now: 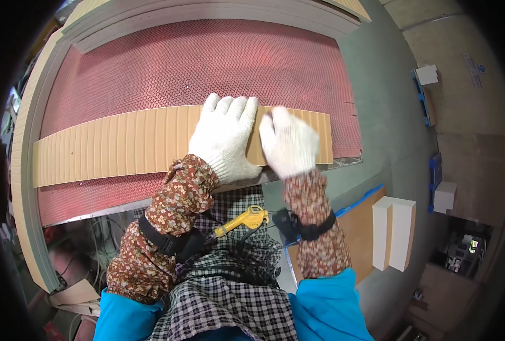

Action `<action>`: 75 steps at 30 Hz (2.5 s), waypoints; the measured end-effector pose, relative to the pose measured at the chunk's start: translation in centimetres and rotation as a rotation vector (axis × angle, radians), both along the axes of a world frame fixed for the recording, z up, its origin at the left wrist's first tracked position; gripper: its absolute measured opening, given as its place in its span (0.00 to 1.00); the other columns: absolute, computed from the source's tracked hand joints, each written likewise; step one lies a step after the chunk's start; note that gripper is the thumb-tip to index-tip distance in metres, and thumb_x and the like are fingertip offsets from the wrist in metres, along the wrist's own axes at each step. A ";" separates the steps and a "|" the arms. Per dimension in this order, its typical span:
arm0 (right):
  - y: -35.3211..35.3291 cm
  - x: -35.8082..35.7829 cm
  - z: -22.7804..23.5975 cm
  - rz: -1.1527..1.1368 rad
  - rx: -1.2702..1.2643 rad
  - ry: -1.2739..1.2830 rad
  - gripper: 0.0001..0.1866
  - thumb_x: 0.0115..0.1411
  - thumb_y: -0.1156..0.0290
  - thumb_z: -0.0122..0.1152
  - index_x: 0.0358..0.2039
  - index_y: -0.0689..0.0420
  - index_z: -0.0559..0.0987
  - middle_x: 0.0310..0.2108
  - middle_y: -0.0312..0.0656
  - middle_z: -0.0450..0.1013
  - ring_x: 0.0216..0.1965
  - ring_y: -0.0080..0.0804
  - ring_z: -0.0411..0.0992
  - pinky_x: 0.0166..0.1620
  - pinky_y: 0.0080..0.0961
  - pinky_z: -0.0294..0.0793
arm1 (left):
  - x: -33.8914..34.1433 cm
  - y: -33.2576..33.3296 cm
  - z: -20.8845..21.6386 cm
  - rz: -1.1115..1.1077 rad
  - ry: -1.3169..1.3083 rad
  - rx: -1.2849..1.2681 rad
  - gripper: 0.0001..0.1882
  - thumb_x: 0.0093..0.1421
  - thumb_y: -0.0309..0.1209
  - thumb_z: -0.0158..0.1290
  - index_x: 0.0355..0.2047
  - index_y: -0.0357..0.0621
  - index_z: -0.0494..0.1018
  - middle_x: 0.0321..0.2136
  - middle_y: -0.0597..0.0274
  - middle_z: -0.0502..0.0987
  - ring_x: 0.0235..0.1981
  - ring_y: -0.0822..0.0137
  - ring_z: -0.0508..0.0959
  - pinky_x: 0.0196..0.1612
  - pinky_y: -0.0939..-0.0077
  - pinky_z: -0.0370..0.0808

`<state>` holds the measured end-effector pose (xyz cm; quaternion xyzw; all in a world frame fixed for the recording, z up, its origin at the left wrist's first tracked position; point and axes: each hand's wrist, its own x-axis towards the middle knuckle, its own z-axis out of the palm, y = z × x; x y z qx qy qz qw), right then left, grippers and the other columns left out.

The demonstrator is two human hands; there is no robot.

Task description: Sanding the surfaces and edges of a wooden board using sandpaper in a workshop environment.

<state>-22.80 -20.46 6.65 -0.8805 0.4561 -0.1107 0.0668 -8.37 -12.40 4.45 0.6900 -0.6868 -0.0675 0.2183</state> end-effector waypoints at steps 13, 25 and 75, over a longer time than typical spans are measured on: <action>6.4 -4.0 -0.3 0.021 -0.081 -0.031 0.08 0.69 0.64 0.63 0.36 0.55 0.80 0.29 0.45 0.82 0.30 0.45 0.82 0.35 0.40 0.81 | -0.1 0.0 0.0 -0.002 0.016 0.023 0.59 0.45 0.56 0.69 0.67 0.25 0.63 0.56 0.42 0.73 0.62 0.48 0.71 0.73 0.50 0.58; -2.3 1.4 -0.1 -0.015 -0.045 0.095 0.18 0.72 0.56 0.53 0.36 0.57 0.81 0.31 0.54 0.82 0.36 0.53 0.83 0.42 0.51 0.81 | -0.1 -0.2 0.7 -0.032 0.032 0.082 0.58 0.41 0.52 0.70 0.67 0.27 0.64 0.57 0.44 0.73 0.63 0.48 0.71 0.74 0.50 0.57; 8.0 -7.8 -0.9 -0.265 0.494 -0.546 0.12 0.72 0.69 0.62 0.32 0.62 0.77 0.19 0.40 0.75 0.20 0.26 0.74 0.27 0.29 0.71 | 4.8 3.3 2.1 0.000 -0.117 0.118 0.60 0.37 0.49 0.72 0.69 0.35 0.64 0.58 0.44 0.72 0.64 0.45 0.70 0.73 0.48 0.60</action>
